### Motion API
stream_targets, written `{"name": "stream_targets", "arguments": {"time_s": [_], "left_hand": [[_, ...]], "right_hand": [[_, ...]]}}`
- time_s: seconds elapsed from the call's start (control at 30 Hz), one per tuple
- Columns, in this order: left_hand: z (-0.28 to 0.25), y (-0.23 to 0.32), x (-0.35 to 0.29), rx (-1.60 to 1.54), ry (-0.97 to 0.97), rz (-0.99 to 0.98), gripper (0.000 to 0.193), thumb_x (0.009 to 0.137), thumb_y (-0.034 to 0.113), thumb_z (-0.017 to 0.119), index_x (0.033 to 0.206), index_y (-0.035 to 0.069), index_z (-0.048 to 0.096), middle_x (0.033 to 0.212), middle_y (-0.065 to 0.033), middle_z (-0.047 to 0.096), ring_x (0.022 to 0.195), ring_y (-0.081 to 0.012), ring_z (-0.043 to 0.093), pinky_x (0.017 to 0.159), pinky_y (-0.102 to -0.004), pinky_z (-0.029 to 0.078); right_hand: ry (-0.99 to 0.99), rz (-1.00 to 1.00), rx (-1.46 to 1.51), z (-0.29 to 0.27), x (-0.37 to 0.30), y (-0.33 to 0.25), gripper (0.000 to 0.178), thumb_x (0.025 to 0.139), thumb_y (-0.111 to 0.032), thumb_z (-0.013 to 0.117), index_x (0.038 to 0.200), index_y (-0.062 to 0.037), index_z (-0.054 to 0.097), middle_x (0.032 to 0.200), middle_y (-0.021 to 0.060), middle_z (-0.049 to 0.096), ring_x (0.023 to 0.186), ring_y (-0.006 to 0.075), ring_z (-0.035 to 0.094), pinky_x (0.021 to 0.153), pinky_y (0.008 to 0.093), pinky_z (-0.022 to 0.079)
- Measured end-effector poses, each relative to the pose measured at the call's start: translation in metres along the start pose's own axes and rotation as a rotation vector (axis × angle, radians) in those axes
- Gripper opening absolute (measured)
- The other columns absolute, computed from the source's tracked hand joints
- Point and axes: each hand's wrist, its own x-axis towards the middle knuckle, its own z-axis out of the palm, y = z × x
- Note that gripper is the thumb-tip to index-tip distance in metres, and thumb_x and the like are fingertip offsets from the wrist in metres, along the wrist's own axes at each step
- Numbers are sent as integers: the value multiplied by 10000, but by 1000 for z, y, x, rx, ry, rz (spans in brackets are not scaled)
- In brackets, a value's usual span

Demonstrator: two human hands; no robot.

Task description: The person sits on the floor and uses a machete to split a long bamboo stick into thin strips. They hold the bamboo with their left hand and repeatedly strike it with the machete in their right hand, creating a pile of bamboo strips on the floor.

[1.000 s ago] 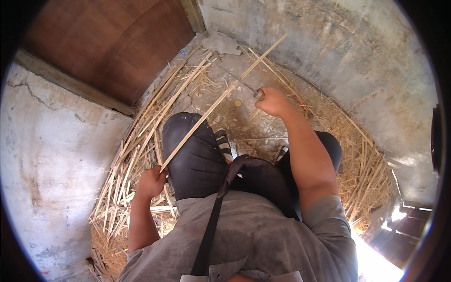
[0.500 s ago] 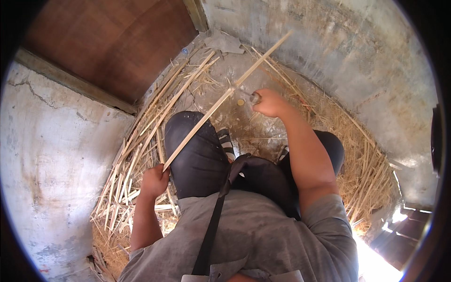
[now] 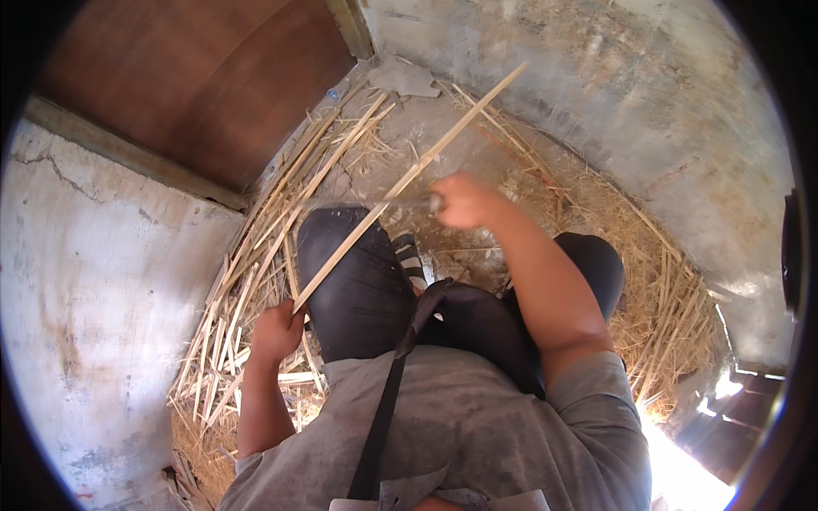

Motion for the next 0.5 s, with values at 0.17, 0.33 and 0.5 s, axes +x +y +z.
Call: {"name": "stream_targets", "arguments": {"time_s": [0.17,0.33,0.5], "left_hand": [[4,4,9,2,0,-17,309,955,267,642,816,-7,609,752,-296,642,765,-517,629,671,-561,496],[-3,10,5,-1,-2,-35,307,955,268,639,814,-3,611,754,-292,644,763,-510,631,675,-562,495],[-8,13,1,-15,18,-19,310,956,275,637,817,-1,609,746,-290,640,764,-515,627,672,-565,489]], "right_hand": [[221,169,181,10,8,62,431,761,-249,712,1133,-31,707,1062,236,712,1017,422,669,892,483,536],[233,115,99,6,-3,35,389,750,-195,654,1110,-65,725,1113,223,710,1048,415,667,904,472,542],[121,-17,-68,19,-2,-2,384,752,-161,640,1121,-102,729,1105,196,719,1064,397,670,919,475,541]]}}
